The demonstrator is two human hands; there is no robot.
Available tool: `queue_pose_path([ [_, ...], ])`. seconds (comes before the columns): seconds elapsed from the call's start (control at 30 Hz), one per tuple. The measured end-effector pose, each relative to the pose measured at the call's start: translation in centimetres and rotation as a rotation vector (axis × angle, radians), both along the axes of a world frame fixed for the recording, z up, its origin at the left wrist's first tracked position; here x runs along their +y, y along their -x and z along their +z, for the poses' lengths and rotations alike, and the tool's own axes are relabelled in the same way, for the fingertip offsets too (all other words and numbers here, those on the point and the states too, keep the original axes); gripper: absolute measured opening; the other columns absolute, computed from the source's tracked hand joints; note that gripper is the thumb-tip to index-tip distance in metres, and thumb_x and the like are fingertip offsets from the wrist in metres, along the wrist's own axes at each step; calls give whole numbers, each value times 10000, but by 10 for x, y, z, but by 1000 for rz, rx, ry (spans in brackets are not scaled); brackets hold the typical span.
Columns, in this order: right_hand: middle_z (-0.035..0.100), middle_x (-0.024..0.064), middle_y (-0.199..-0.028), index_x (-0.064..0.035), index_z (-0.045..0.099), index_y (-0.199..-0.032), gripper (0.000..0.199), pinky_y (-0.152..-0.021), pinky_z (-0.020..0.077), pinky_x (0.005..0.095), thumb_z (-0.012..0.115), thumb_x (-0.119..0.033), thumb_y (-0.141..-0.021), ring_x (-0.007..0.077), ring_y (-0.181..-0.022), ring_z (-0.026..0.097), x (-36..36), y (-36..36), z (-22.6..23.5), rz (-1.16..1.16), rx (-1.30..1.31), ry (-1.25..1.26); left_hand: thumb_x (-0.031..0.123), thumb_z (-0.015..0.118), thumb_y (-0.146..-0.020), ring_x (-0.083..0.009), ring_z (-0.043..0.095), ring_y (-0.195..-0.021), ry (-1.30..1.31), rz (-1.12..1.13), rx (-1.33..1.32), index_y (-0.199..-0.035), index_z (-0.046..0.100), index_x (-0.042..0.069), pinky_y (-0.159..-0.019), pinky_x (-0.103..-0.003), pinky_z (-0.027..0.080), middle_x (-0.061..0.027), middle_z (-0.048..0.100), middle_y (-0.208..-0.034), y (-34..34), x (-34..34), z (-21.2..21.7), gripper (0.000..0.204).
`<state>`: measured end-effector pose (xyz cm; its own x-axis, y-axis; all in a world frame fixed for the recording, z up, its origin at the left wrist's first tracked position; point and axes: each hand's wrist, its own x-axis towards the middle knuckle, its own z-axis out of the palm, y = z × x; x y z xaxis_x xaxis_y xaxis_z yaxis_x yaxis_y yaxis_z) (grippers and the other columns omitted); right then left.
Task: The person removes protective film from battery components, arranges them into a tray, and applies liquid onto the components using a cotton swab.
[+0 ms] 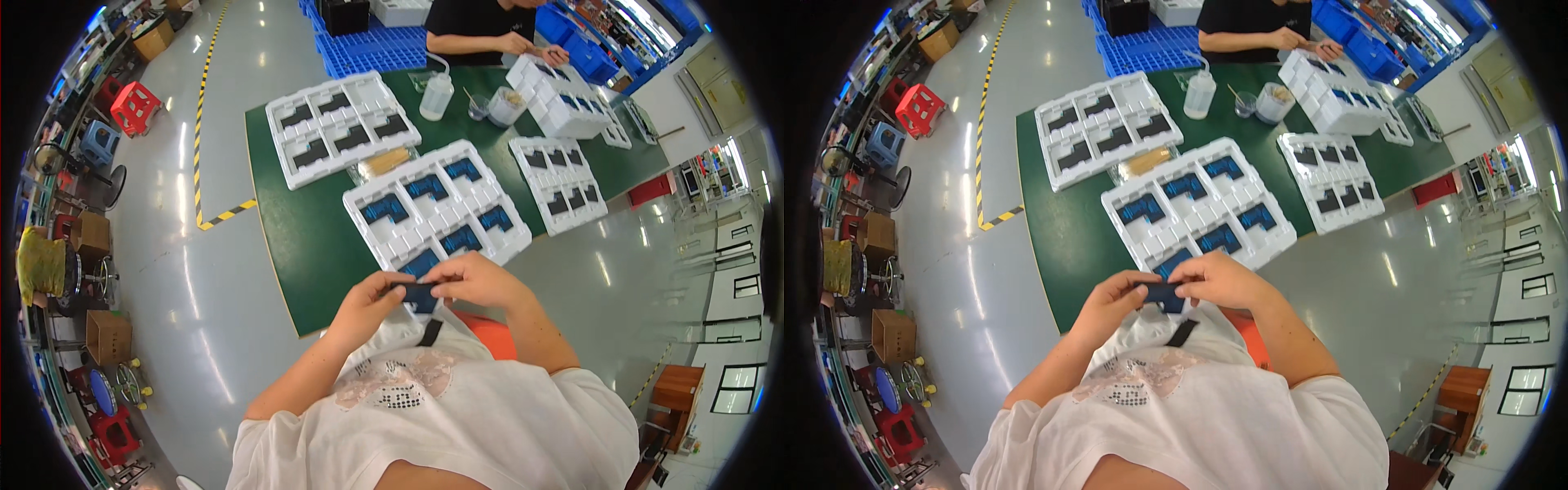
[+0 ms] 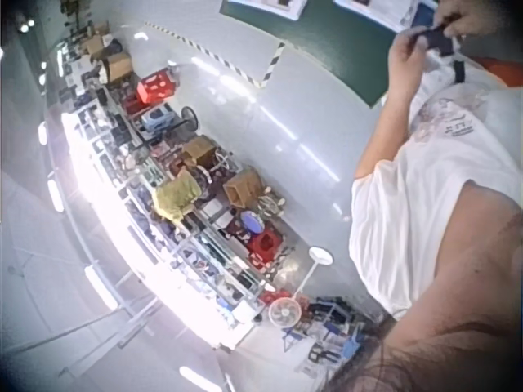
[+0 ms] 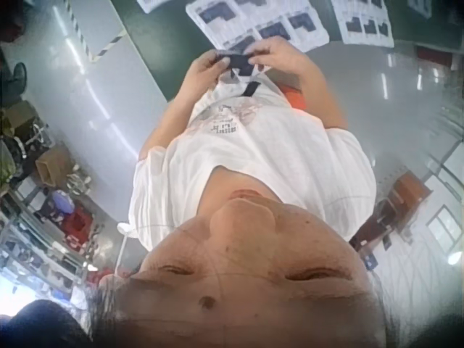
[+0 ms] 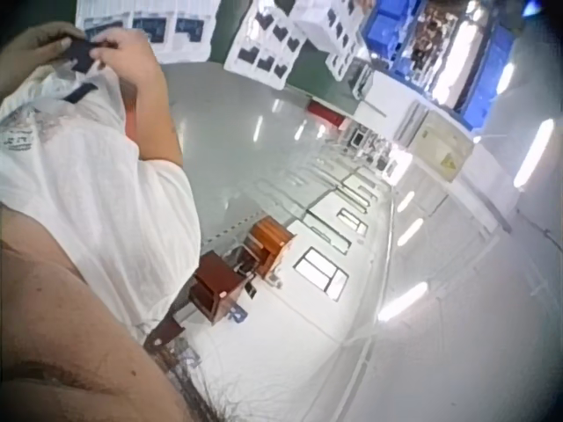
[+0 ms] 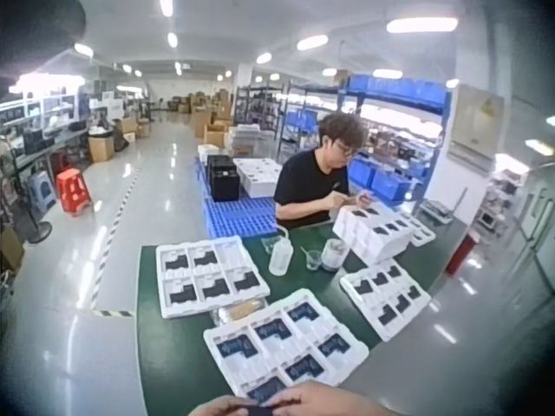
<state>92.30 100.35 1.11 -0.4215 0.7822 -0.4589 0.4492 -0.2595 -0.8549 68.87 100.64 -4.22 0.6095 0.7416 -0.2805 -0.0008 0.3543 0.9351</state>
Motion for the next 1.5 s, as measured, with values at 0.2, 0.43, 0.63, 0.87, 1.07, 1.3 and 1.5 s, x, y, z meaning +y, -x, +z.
queue_pose_path([
  [0.2, 676, 60, -769, -12, 688, -1027, 223, -596, 490, 248, 643, -59, -813, 99, -623, 618, 103, -22, 7, -130, -26, -140, 197, 619, -876, -344, 418, -1242, -621, 486, 472, -1199, 546, 34, -1046, -427, 323, -172, 459, -1320, 30, 40, -45, 369],
  [0.43, 674, 173, -854, -9, 702, -933, 203, -731, 511, 382, 569, -64, -789, 325, -781, 648, 314, 10, -60, -162, -313, -990, 228, 550, -891, -394, 250, -1359, -820, 495, 1228, -1311, 441, 0, -1132, -503, 160, -212, 319, -1429, 36, 44, -95, 490],
  [0.63, 662, 149, -1050, -46, 706, -916, 228, -864, 491, 393, 528, -35, -773, 334, -999, 613, 431, -3, -157, -306, -379, -1276, 226, 582, -858, -376, 265, -1357, -727, 503, 1223, -1301, 459, 25, -1128, -509, 176, -189, 346, -1418, 27, 45, -90, 502],
  [0.87, 625, 144, -1157, -97, 695, -1001, 373, -933, 451, 394, 465, 0, -723, 333, -1078, 578, 440, -19, -173, -125, -448, -1166, 180, 592, -840, -377, 275, -1353, -737, 505, 1249, -1305, 457, 28, -1126, -510, 188, -182, 346, -1426, 26, 48, -90, 508],
  [1.07, 654, 167, -971, -47, 674, -1011, 225, -830, 481, 389, 557, -164, -859, 338, -929, 611, 293, -12, -53, 157, -58, -826, 191, 566, -865, -331, 289, -1357, -775, 514, 1311, -1320, 456, 56, -1129, -475, 202, -146, 360, -1430, 26, 47, -93, 487],
  [1.3, 622, 103, -996, -42, 639, -1061, 268, -828, 464, 359, 650, -163, -822, 268, -883, 565, 111, -43, -53, 684, -272, -544, 221, 552, -891, -333, 294, -1349, -846, 522, 1300, -1314, 459, 54, -1134, -468, 202, -147, 371, -1416, 23, 43, -103, 465],
  [1.5, 494, 114, -1179, -16, 492, -1260, 593, -881, 420, 406, 709, -134, -721, 297, -1060, 464, 25, -32, -79, 441, -530, -815, 256, 523, -912, -337, 281, -1354, -897, 546, 1285, -1317, 452, 37, -1138, -460, 190, -167, 365, -1418, 27, 38, -109, 466],
])
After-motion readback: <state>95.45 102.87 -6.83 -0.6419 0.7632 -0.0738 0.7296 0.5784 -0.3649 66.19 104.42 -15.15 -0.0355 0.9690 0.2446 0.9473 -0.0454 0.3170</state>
